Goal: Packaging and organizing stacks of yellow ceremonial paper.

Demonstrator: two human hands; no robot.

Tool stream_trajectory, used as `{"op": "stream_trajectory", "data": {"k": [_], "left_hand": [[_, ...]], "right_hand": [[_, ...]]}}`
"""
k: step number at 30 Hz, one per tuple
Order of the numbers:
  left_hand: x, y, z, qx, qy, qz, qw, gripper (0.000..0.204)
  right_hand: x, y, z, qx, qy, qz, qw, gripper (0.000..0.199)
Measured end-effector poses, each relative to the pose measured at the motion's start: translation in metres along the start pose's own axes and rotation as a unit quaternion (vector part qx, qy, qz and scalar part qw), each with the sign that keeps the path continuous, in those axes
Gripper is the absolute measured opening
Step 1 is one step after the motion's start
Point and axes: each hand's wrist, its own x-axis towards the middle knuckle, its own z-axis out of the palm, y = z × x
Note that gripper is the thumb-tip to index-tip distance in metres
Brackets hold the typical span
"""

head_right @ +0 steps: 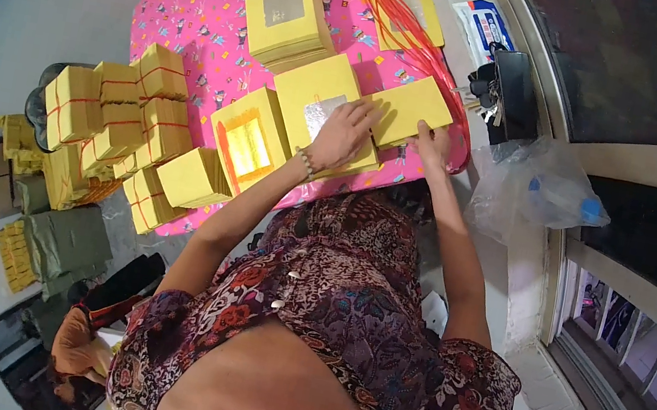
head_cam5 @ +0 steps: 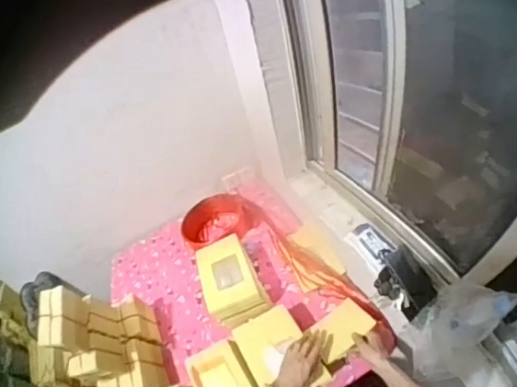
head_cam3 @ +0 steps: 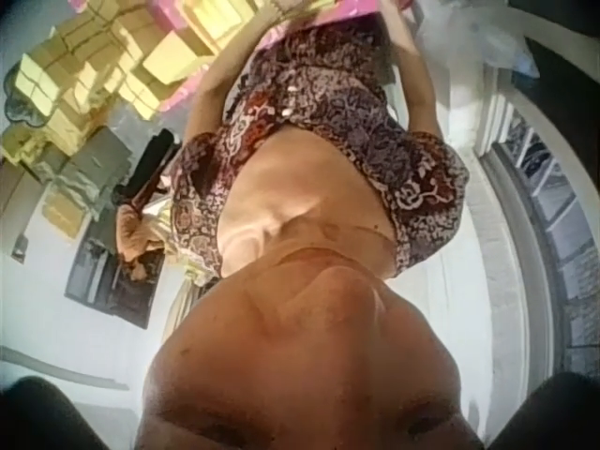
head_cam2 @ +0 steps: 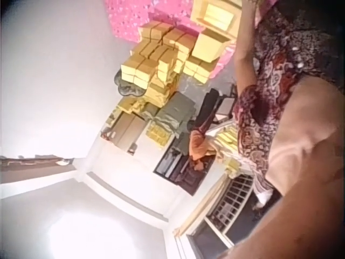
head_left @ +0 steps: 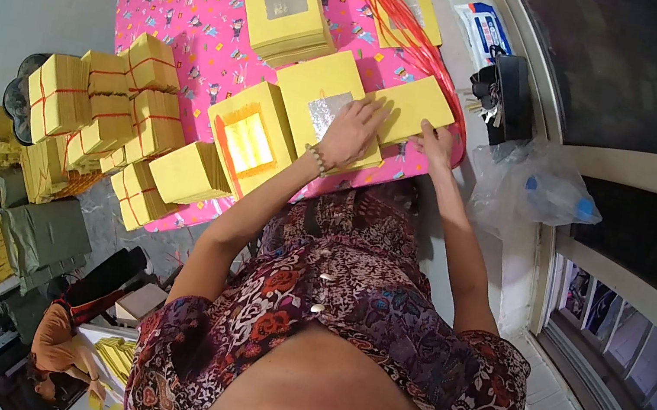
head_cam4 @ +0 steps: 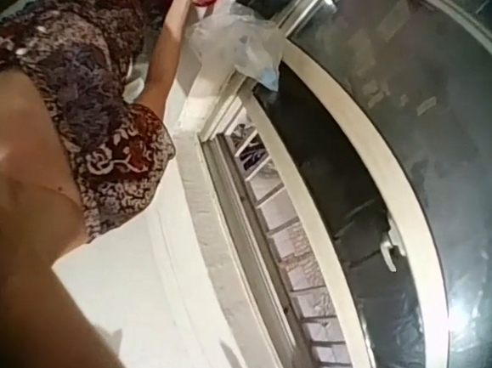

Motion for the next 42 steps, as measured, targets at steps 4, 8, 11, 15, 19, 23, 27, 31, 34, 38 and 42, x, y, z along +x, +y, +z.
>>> {"op": "stream_trajectory", "data": {"k": [4, 8, 11, 15, 19, 23, 27, 31, 34, 38, 42], "left_hand": [[0.012, 0.012, 0.012, 0.046, -0.05, 0.021, 0.998, 0.062], [0.017, 0.02, 0.027, 0.068, -0.097, 0.046, 0.992, 0.055], [0.017, 0.021, 0.036, 0.073, -0.117, 0.05, 0.989, 0.051], [0.02, 0.024, 0.041, 0.076, -0.157, 0.027, 0.984, 0.046], [0.019, 0.027, 0.043, 0.087, -0.152, 0.026, 0.984, 0.045], [0.022, 0.026, 0.041, 0.062, -0.164, 0.009, 0.985, 0.046], [0.012, 0.025, 0.023, 0.05, 0.004, 0.093, 0.994, 0.049], [-0.014, 0.029, -0.011, -0.002, 0.033, 0.029, 0.999, 0.052], [-0.043, 0.02, -0.026, -0.067, -0.003, -0.077, 0.995, 0.06], [-0.069, 0.023, -0.037, -0.078, 0.012, -0.131, 0.988, 0.063], [-0.085, 0.024, -0.029, -0.093, 0.0, -0.154, 0.984, 0.06]], "right_hand": [[0.005, 0.012, -0.002, -0.014, 0.007, 0.002, 1.0, 0.034], [0.007, 0.02, -0.003, 0.018, 0.018, 0.012, 1.0, 0.035], [0.002, 0.015, -0.008, -0.035, 0.008, 0.008, 0.999, 0.037], [-0.009, 0.008, -0.025, -0.435, 0.022, -0.095, 0.895, 0.043], [-0.03, 0.0, -0.019, -0.467, 0.137, -0.264, 0.833, 0.05], [-0.034, -0.003, -0.015, -0.563, 0.132, -0.38, 0.722, 0.056], [-0.036, -0.005, -0.017, -0.593, 0.105, -0.302, 0.74, 0.059], [-0.035, -0.004, -0.017, -0.592, 0.097, -0.287, 0.747, 0.059], [-0.03, 0.003, -0.024, -0.576, 0.093, -0.335, 0.74, 0.059], [-0.026, 0.001, -0.029, -0.532, 0.088, -0.379, 0.753, 0.058], [-0.034, -0.022, -0.023, -0.523, 0.091, -0.427, 0.732, 0.054]]}}
